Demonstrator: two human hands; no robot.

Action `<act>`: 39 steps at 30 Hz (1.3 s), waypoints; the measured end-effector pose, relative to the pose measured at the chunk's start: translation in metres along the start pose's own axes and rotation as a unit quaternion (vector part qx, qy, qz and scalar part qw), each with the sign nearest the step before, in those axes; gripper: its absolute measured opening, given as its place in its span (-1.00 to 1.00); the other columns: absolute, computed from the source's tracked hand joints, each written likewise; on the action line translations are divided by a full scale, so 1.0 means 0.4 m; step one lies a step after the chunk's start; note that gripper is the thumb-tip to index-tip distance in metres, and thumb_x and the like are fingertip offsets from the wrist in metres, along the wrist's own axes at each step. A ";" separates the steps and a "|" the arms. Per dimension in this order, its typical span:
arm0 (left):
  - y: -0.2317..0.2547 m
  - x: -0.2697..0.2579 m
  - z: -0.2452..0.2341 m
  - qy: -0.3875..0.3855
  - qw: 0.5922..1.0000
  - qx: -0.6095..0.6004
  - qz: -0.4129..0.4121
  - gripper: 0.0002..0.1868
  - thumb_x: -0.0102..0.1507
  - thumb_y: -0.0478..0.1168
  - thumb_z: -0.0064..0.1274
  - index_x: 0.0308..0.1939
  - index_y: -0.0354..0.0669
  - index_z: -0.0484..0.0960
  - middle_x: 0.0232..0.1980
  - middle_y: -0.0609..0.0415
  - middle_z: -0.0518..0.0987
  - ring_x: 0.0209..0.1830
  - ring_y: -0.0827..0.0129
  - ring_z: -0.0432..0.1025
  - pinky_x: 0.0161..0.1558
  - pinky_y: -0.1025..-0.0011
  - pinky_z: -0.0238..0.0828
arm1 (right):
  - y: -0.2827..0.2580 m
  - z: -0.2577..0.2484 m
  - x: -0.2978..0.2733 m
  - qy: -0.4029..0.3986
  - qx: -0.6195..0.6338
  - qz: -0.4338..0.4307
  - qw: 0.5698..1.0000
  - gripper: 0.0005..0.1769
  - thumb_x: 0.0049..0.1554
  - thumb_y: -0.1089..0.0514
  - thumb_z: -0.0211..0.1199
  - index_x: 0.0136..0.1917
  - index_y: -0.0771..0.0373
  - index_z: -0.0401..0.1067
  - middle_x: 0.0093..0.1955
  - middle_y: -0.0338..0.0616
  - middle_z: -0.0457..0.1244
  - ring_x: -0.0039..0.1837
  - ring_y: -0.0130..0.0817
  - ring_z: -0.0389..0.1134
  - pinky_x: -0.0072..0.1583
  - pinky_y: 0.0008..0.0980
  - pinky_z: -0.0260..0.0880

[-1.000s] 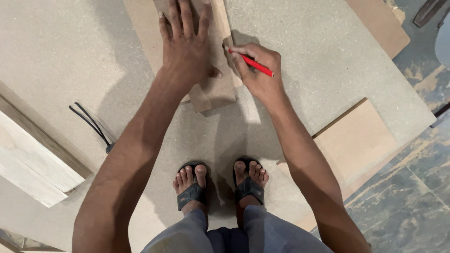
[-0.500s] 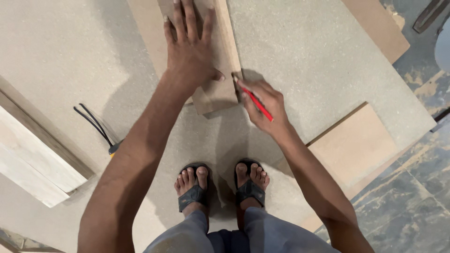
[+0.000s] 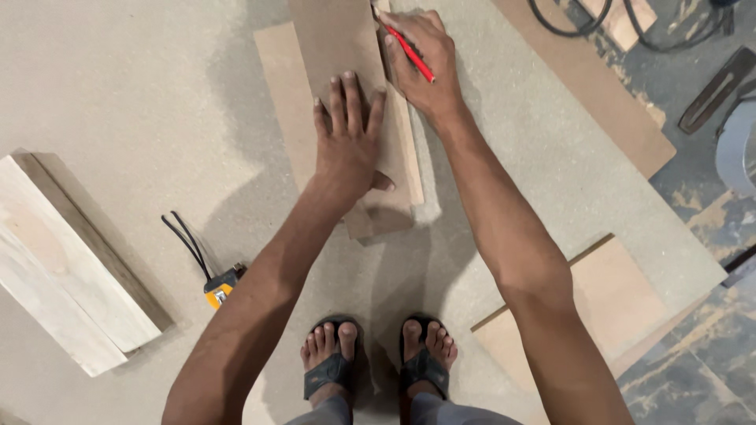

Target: The person measures and marks wood pieces using a tape measure and a pencil. They use a square to draw straight lines on the wood surface while holding the items by hand.

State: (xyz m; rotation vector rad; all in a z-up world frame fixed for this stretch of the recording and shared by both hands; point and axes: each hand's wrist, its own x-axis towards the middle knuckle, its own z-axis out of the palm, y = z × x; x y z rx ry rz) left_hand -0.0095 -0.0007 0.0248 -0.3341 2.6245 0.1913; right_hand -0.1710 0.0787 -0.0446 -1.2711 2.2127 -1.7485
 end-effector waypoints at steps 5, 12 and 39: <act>0.008 -0.003 -0.014 -0.022 1.000 -0.010 -0.002 0.61 -0.28 0.34 0.49 0.62 -0.18 -0.14 0.59 -0.53 -0.29 0.61 -0.40 -0.36 0.45 -0.41 -0.27 | 0.002 0.002 0.003 0.003 -0.003 0.006 1.000 -0.71 0.25 0.36 0.28 0.24 0.35 0.52 0.13 0.01 0.42 0.16 -0.07 0.38 0.23 -0.23 0.42; 0.003 -0.004 -0.001 -0.011 1.000 -0.010 0.005 0.63 -0.31 0.32 0.51 0.61 -0.21 -0.14 0.59 -0.54 -0.26 0.61 -0.42 -0.33 0.43 -0.42 -0.21 | -0.014 -0.012 -0.011 -0.016 0.004 0.015 1.000 -0.71 0.24 0.38 0.26 0.23 0.34 0.56 0.07 0.02 0.44 0.10 -0.12 0.37 0.17 -0.23 0.41; -0.010 0.007 0.053 0.030 0.999 -0.036 0.008 0.63 -0.30 0.32 0.55 0.64 -0.13 -0.09 0.60 -0.52 -0.29 0.62 -0.42 -0.38 0.46 -0.49 -0.28 | -0.079 -0.057 -0.236 -0.091 -0.120 0.012 0.988 -0.59 0.30 0.30 0.21 0.41 0.28 0.44 0.18 0.02 0.36 0.25 -0.10 0.33 0.42 0.02 0.15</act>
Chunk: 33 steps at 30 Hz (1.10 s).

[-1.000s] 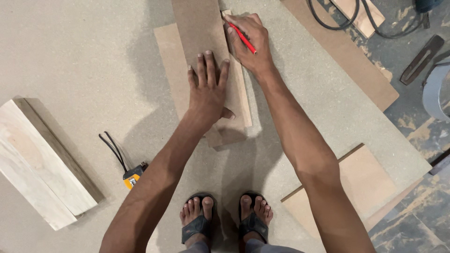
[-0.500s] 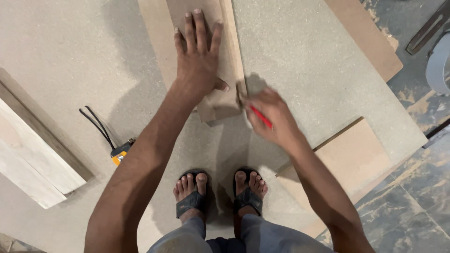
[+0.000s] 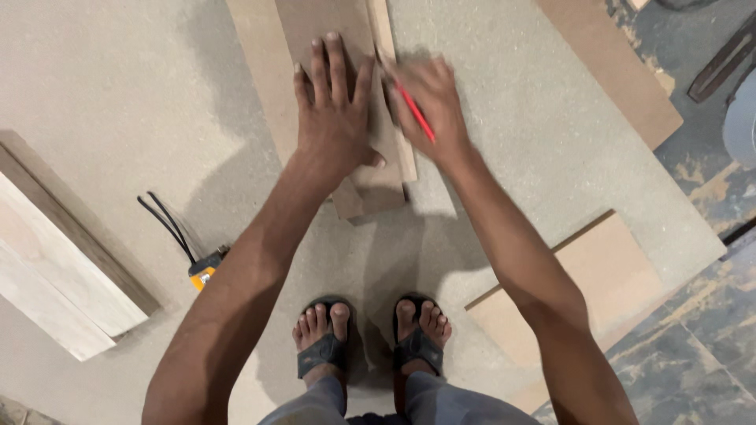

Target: The person measures and marks wood pieces using a tape measure and a pencil. They use a square to draw straight lines on the wood surface while holding the items by hand.

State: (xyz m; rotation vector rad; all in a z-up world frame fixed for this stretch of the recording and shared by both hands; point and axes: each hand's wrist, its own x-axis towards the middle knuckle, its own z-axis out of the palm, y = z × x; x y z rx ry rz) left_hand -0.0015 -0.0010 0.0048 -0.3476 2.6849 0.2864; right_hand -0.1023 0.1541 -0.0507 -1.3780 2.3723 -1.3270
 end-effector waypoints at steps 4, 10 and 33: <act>0.007 0.004 -0.023 -0.025 1.000 0.017 -0.005 0.64 -0.32 0.32 0.54 0.62 -0.19 -0.11 0.59 -0.57 -0.28 0.60 -0.44 -0.37 0.43 -0.48 -0.25 | 0.096 0.055 0.195 0.067 0.059 -0.045 0.995 -0.69 0.31 0.32 0.23 0.32 0.34 0.46 0.22 0.08 0.35 0.29 0.03 0.33 0.37 -0.05 0.21; 0.009 0.006 -0.028 -0.041 0.999 0.020 -0.005 0.63 -0.30 0.33 0.52 0.62 -0.17 -0.13 0.57 -0.58 -0.31 0.60 -0.45 -0.34 0.42 -0.48 -0.21 | 0.074 0.035 0.224 0.066 0.095 -0.037 0.993 -0.71 0.31 0.36 0.23 0.30 0.36 0.49 0.12 0.04 0.36 0.19 -0.02 0.32 0.28 -0.14 0.31; -0.110 -0.049 0.064 0.169 0.965 -0.197 0.038 -0.22 0.28 -0.17 0.25 0.54 -0.14 0.27 0.62 -0.25 0.10 0.63 -0.18 0.02 0.60 -0.09 -0.02 | -0.282 0.002 -0.207 0.006 0.008 0.135 0.991 -0.49 0.36 0.28 0.18 0.53 0.25 0.17 0.47 0.11 0.26 0.46 -0.03 0.27 0.45 0.02 0.25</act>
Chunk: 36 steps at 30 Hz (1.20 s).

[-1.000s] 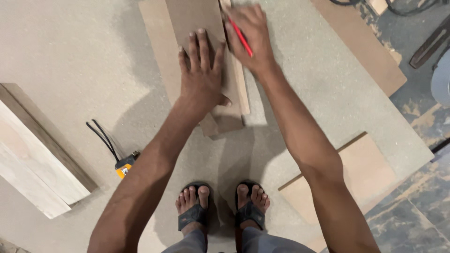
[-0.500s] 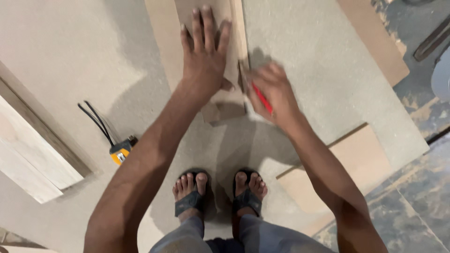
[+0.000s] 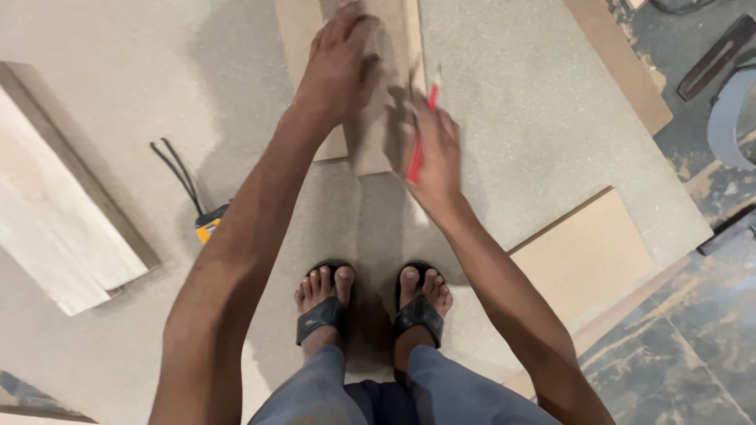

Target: The person measures and marks wood pieces using a tape measure and a pencil. They use a square to draw straight lines on the wood surface while holding the items by hand.

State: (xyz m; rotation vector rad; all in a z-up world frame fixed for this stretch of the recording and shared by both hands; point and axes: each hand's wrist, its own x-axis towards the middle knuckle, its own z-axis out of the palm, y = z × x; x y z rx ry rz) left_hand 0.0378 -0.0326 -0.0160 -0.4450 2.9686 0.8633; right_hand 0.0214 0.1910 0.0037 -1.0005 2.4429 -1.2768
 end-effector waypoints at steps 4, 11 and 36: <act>-0.045 -0.112 -0.004 0.164 0.986 -0.035 -0.025 -0.40 0.35 -0.38 0.04 0.49 -0.21 0.35 0.56 -0.33 0.22 0.57 -0.24 0.14 0.55 -0.02 0.04 | -0.086 0.115 0.134 -0.128 -0.108 0.125 0.978 0.11 0.05 0.02 0.48 0.59 0.35 -0.18 0.58 0.40 -0.13 0.59 0.43 -0.26 0.47 0.42 -0.31; -0.057 -0.267 0.014 0.036 0.991 0.113 -0.063 -0.33 0.24 -0.36 -0.05 0.49 -0.16 0.36 0.60 -0.44 0.05 0.61 -0.28 -0.03 0.49 -0.17 -0.12 | -0.056 0.153 0.188 -0.050 -0.150 0.156 0.975 0.28 -0.01 -0.16 0.60 0.57 0.37 -0.22 0.55 0.47 -0.14 0.57 0.45 -0.20 0.46 0.38 -0.20; -0.038 -0.320 0.006 0.051 0.991 0.027 -0.123 -0.38 0.38 -0.26 -0.07 0.53 -0.29 0.22 0.55 -0.45 0.13 0.59 -0.30 -0.04 0.52 -0.14 -0.11 | 0.108 0.027 0.009 0.011 -0.084 0.022 0.996 -0.60 0.40 0.31 0.13 0.46 0.33 0.20 0.45 0.24 0.19 0.44 0.17 0.30 0.40 -0.04 0.38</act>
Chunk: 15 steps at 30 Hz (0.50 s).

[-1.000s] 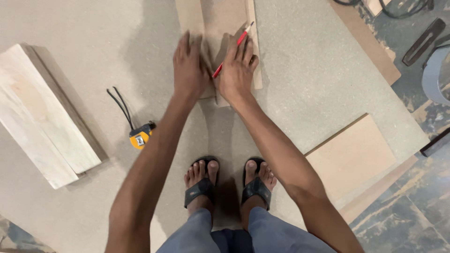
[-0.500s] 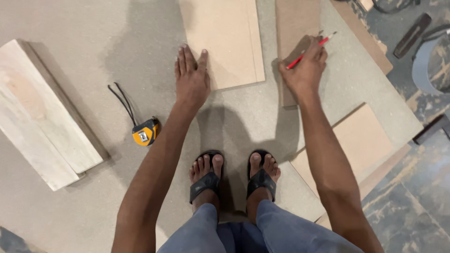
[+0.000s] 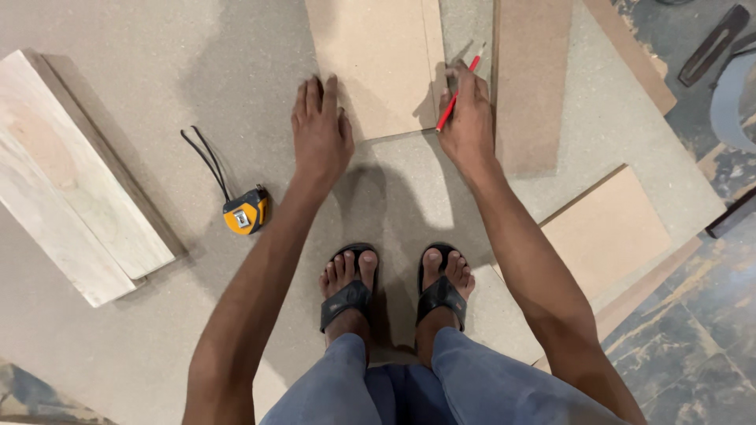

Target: The person measures and marks wood pieces using a tape measure and a pencil. They use a square to draw straight lines on the wood surface while holding the items by hand.

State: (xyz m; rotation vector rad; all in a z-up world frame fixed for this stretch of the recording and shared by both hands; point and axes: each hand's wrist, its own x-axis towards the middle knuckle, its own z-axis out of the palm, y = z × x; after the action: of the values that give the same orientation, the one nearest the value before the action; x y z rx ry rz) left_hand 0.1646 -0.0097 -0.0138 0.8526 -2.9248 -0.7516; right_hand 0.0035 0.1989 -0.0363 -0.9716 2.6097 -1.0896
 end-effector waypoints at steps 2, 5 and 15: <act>0.003 -0.024 0.011 0.008 1.000 -0.005 -0.004 -0.37 0.39 -0.24 -0.07 0.53 -0.37 0.20 0.54 -0.47 0.14 0.58 -0.32 -0.02 0.51 -0.14 -0.11 | -0.012 0.010 -0.010 0.007 -0.021 0.001 1.000 -0.62 0.35 0.33 0.13 0.41 0.36 0.22 0.42 0.29 0.17 0.37 0.19 0.30 0.34 -0.05 0.39; 0.020 -0.038 0.042 0.021 1.000 -0.022 0.007 -0.35 0.38 -0.21 -0.03 0.51 -0.41 0.22 0.52 -0.50 0.15 0.54 -0.35 0.00 0.49 -0.14 -0.12 | -0.028 0.026 -0.027 0.022 -0.001 0.033 0.999 -0.51 0.21 0.37 0.13 0.40 0.40 0.21 0.28 0.28 0.18 0.18 0.11 0.34 0.16 -0.09 0.43; 0.099 -0.084 -0.188 0.069 0.972 -0.224 -0.013 -0.40 0.43 -0.17 0.22 0.50 -0.25 0.37 0.39 -0.16 0.37 0.38 0.07 0.32 0.32 0.16 0.37 | -0.186 -0.094 -0.014 0.151 0.166 0.077 0.971 -0.59 0.25 0.35 0.16 0.36 0.27 0.26 0.20 -0.03 0.24 0.09 -0.38 0.36 0.11 -0.41 0.53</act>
State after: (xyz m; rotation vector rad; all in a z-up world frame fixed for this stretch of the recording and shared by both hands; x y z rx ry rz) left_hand 0.1832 0.0029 0.0747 0.8537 -2.4752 -1.2336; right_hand 0.0320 0.1851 0.0411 -0.5584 2.5419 -1.6744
